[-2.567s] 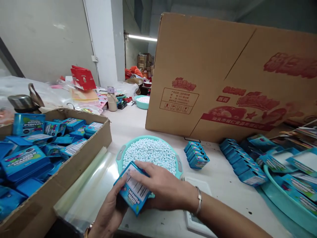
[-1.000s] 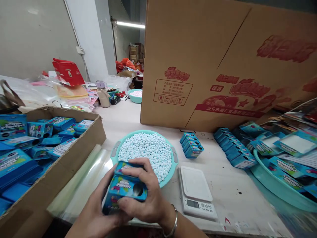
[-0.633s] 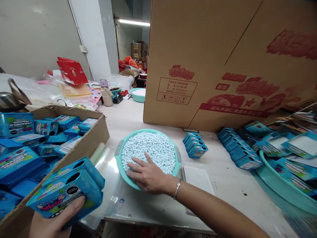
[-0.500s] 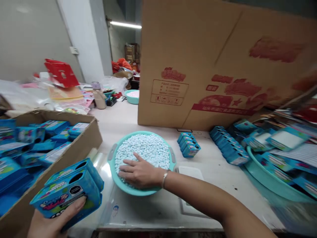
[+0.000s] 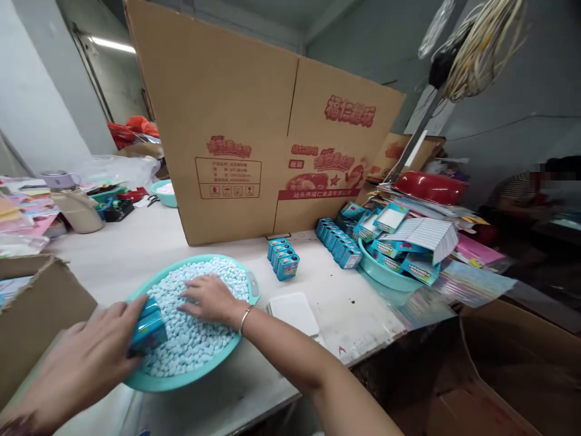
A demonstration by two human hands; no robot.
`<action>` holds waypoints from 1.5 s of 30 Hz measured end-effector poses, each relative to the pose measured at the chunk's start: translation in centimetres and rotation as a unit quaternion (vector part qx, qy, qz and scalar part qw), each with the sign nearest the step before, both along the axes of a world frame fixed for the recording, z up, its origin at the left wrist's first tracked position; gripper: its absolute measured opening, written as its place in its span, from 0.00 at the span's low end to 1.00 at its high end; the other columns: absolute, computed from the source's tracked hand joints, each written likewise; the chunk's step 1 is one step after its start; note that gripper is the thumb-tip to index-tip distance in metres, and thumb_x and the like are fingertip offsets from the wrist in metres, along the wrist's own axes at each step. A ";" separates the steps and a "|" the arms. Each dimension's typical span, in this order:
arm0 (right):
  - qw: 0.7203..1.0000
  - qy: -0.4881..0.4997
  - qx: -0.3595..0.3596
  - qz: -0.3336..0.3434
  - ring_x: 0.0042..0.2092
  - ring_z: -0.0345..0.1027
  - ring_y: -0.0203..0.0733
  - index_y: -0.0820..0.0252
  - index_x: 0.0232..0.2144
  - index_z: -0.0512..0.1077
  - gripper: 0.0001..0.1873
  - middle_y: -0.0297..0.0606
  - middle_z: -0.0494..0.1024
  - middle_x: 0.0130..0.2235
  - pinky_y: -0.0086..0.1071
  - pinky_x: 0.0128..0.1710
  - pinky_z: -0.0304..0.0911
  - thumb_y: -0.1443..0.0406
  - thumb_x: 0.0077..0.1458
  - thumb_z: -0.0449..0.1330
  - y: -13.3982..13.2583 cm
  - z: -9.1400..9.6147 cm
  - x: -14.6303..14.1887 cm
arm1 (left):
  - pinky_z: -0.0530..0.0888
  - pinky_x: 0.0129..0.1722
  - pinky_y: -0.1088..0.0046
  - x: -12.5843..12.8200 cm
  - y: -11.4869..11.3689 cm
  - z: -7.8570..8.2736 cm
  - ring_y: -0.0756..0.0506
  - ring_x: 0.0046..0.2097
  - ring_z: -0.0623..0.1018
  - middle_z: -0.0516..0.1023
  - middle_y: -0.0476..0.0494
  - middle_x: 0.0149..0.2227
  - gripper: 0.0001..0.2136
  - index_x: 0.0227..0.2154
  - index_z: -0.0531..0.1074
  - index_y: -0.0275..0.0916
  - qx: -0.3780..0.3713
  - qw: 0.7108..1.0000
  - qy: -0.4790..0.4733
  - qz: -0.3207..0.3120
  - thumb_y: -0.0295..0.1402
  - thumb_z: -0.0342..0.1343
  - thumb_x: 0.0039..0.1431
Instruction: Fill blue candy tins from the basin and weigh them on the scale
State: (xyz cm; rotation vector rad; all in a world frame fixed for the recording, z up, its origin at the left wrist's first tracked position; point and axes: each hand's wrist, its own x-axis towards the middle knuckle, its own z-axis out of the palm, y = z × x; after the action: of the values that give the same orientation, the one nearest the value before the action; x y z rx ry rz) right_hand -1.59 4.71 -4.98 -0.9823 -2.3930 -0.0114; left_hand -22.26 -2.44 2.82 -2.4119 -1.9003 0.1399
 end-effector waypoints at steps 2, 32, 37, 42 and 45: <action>0.997 0.061 -0.033 -0.043 0.57 0.56 0.44 0.51 0.47 0.70 0.21 0.36 0.68 0.56 0.42 0.56 0.49 0.48 0.60 0.49 -0.4 0.3 1.2 | 0.65 0.45 0.58 1.0 1.5 -0.2 0.33 0.51 0.70 0.72 0.33 0.48 0.35 0.58 0.59 0.32 -0.008 0.998 0.052 -0.040 0.30 0.50 0.42; 0.711 0.602 -0.362 -0.039 0.36 0.69 0.41 0.61 0.26 0.74 0.13 0.36 0.76 0.30 0.32 0.40 0.63 0.56 0.46 0.60 0.8 2.5 -1.6 | 0.63 0.58 0.57 4.3 0.3 -6.3 0.37 0.59 0.65 0.63 0.36 0.58 0.38 0.58 0.52 0.38 0.115 0.900 -0.412 0.083 0.40 0.62 0.45; 0.706 0.603 -0.371 -0.018 0.31 0.66 0.39 0.61 0.23 0.72 0.13 0.35 0.74 0.27 0.31 0.35 0.61 0.56 0.44 0.60 1.3 4.5 -2.5 | 0.63 0.58 0.55 4.7 0.5 -6.3 0.36 0.59 0.66 0.64 0.35 0.57 0.38 0.58 0.52 0.37 0.149 0.858 -0.482 0.099 0.39 0.62 0.45; 0.718 0.590 -0.370 -0.024 0.31 0.65 0.38 0.61 0.23 0.72 0.11 0.33 0.73 0.27 0.30 0.35 0.60 0.58 0.43 0.61 1.1 5.2 -3.7 | 0.64 0.57 0.55 4.4 0.5 -5.9 0.35 0.57 0.67 0.66 0.35 0.56 0.38 0.57 0.54 0.37 0.173 0.866 -0.464 0.063 0.38 0.63 0.44; 0.722 0.583 -0.371 -0.023 0.31 0.65 0.38 0.61 0.22 0.72 0.09 0.34 0.73 0.26 0.30 0.35 0.60 0.60 0.43 0.60 0.6 5.4 -4.3 | 0.64 0.57 0.54 4.2 0.4 -5.8 0.34 0.57 0.67 0.66 0.35 0.55 0.36 0.57 0.55 0.37 0.177 0.877 -0.446 0.042 0.36 0.63 0.44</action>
State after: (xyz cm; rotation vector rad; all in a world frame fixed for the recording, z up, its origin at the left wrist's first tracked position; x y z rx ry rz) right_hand -5.89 5.26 0.40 -0.9073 -1.1131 1.2479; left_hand -18.09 -2.03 -3.03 -2.2848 -2.0192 -1.4112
